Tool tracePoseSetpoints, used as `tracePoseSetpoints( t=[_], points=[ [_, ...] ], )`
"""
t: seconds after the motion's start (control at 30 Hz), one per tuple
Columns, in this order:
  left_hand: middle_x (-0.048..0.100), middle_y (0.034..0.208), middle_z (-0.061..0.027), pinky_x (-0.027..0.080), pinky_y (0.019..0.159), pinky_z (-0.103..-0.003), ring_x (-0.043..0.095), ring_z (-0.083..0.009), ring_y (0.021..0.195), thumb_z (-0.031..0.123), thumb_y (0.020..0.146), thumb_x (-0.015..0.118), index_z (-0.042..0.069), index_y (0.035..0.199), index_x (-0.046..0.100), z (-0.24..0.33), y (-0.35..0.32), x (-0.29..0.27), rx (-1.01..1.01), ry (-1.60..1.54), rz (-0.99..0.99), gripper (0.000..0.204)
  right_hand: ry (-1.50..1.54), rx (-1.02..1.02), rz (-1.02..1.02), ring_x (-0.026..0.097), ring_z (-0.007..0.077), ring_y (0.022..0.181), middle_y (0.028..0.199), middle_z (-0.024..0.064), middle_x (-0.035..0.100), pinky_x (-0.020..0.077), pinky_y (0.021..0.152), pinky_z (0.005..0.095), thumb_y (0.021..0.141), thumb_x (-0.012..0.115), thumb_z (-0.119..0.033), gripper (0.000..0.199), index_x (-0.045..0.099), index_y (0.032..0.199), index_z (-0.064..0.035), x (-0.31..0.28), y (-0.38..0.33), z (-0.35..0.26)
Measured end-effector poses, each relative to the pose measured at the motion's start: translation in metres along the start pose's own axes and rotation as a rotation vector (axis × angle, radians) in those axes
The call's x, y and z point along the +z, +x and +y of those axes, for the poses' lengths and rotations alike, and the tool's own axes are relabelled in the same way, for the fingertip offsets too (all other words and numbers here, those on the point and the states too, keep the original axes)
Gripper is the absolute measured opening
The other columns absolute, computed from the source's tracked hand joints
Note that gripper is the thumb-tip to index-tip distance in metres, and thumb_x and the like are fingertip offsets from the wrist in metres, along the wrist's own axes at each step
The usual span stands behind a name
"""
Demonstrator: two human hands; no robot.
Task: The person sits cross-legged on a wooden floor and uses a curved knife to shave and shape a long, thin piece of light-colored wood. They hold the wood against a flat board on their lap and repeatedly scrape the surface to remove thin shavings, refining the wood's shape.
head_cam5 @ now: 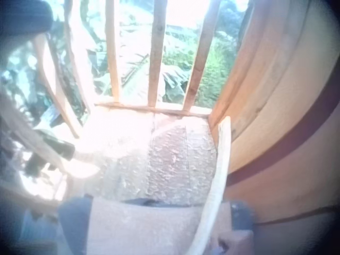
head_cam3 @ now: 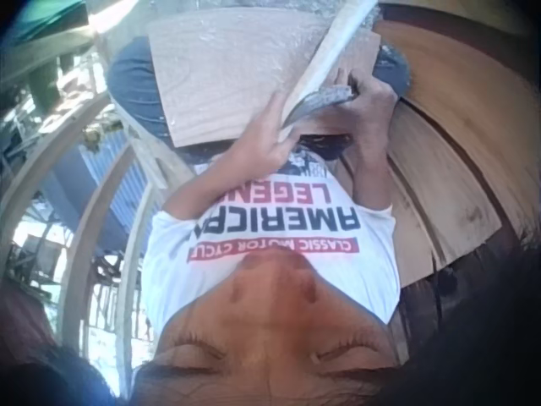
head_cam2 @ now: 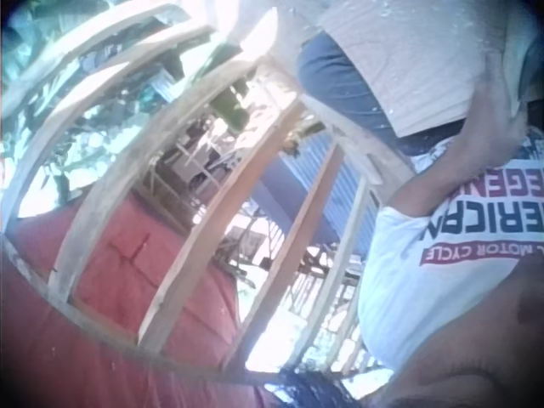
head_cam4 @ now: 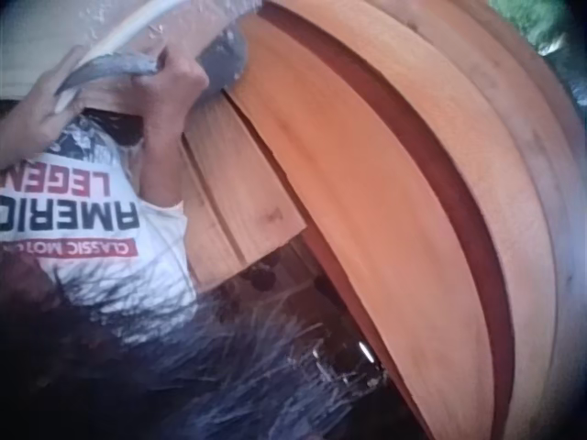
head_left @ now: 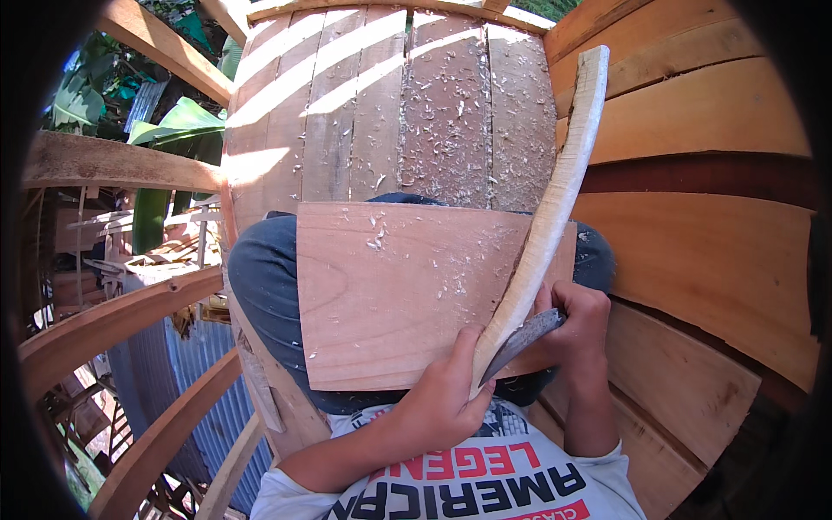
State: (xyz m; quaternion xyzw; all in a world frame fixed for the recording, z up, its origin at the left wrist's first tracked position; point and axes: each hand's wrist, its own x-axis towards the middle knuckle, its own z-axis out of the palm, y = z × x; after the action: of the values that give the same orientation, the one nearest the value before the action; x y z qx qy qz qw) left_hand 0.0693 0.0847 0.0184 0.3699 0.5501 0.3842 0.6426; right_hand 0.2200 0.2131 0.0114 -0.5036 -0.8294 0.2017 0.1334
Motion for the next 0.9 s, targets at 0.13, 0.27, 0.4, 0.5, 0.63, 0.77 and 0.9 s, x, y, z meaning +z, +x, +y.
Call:
tracePoseSetpoints(
  t=[0.13, 0.27, 0.4, 0.5, 0.63, 0.77, 0.9],
  points=[
    [0.055, 0.095, -0.0286, 0.044, 0.080, -0.037, 0.060, -0.0312, 0.090, 0.003, 0.088, 0.051, -0.007, 0.126, 0.029, 0.011, 0.003, 0.004, -0.053, -0.027, -0.025, 0.044, 0.002, -0.011, 0.077, 0.049, 0.0330, 0.044, 0.051, 0.0166, 0.046, 0.0373, 0.044, 0.0377, 0.076, 0.066, -0.009, 0.030, 0.047, 0.053, -0.0017, 0.000, 0.004, 0.007],
    [0.055, 0.097, -0.0292, 0.044, 0.082, -0.037, 0.059, -0.0329, 0.093, 0.004, 0.089, 0.050, -0.007, 0.126, 0.028, 0.013, 0.006, 0.006, -0.079, -0.041, -0.031, 0.044, 0.006, -0.007, 0.095, 0.047, 0.0327, 0.043, 0.050, 0.0162, 0.044, 0.0359, 0.043, 0.0380, 0.076, 0.065, -0.008, 0.030, 0.046, 0.054, -0.0015, -0.001, 0.007, 0.011],
    [0.054, 0.098, -0.0289, 0.042, 0.084, -0.037, 0.058, -0.0322, 0.095, 0.004, 0.089, 0.050, -0.007, 0.127, 0.028, 0.008, 0.006, 0.010, -0.018, -0.033, 0.007, 0.046, 0.017, 0.008, 0.117, 0.047, 0.0328, 0.043, 0.050, 0.0163, 0.044, 0.0359, 0.043, 0.0381, 0.077, 0.065, -0.008, 0.031, 0.046, 0.053, -0.0017, 0.001, 0.007, 0.011],
    [0.054, 0.099, -0.0285, 0.042, 0.086, -0.036, 0.056, -0.0312, 0.096, 0.004, 0.088, 0.051, -0.006, 0.128, 0.027, 0.009, 0.006, 0.011, -0.037, -0.036, 0.001, 0.048, 0.021, 0.024, 0.127, 0.049, 0.0330, 0.043, 0.050, 0.0165, 0.045, 0.0367, 0.044, 0.0380, 0.077, 0.065, -0.009, 0.031, 0.048, 0.053, -0.0015, 0.000, 0.008, 0.012],
    [0.054, 0.098, -0.0263, 0.042, 0.086, -0.036, 0.056, -0.0303, 0.094, 0.004, 0.088, 0.052, -0.006, 0.129, 0.028, 0.010, 0.005, 0.010, -0.027, -0.009, 0.047, 0.049, 0.034, 0.073, 0.089, 0.052, 0.0334, 0.046, 0.052, 0.0175, 0.048, 0.0392, 0.045, 0.0380, 0.078, 0.065, -0.013, 0.029, 0.052, 0.054, -0.0016, 0.003, 0.011, 0.010],
    [0.054, 0.092, -0.0209, 0.043, 0.081, -0.035, 0.056, -0.0270, 0.089, 0.004, 0.087, 0.053, -0.005, 0.129, 0.029, -0.001, 0.004, 0.008, 0.092, 0.075, 0.142, 0.049, 0.045, 0.066, 0.057, 0.054, 0.0338, 0.048, 0.053, 0.0181, 0.051, 0.0405, 0.046, 0.0384, 0.080, 0.064, -0.017, 0.030, 0.055, 0.056, -0.0014, 0.008, 0.015, 0.004],
    [0.052, 0.086, -0.0148, 0.043, 0.074, -0.034, 0.054, -0.0218, 0.081, 0.004, 0.085, 0.056, -0.001, 0.127, 0.032, 0.005, -0.006, 0.007, -0.044, 0.027, 0.100, 0.048, 0.078, 0.208, 0.168, 0.055, 0.0365, 0.050, 0.054, 0.0197, 0.051, 0.0421, 0.048, 0.0389, 0.079, 0.064, -0.019, 0.030, 0.055, 0.058, 0.0005, 0.014, 0.035, 0.032]
  ],
)
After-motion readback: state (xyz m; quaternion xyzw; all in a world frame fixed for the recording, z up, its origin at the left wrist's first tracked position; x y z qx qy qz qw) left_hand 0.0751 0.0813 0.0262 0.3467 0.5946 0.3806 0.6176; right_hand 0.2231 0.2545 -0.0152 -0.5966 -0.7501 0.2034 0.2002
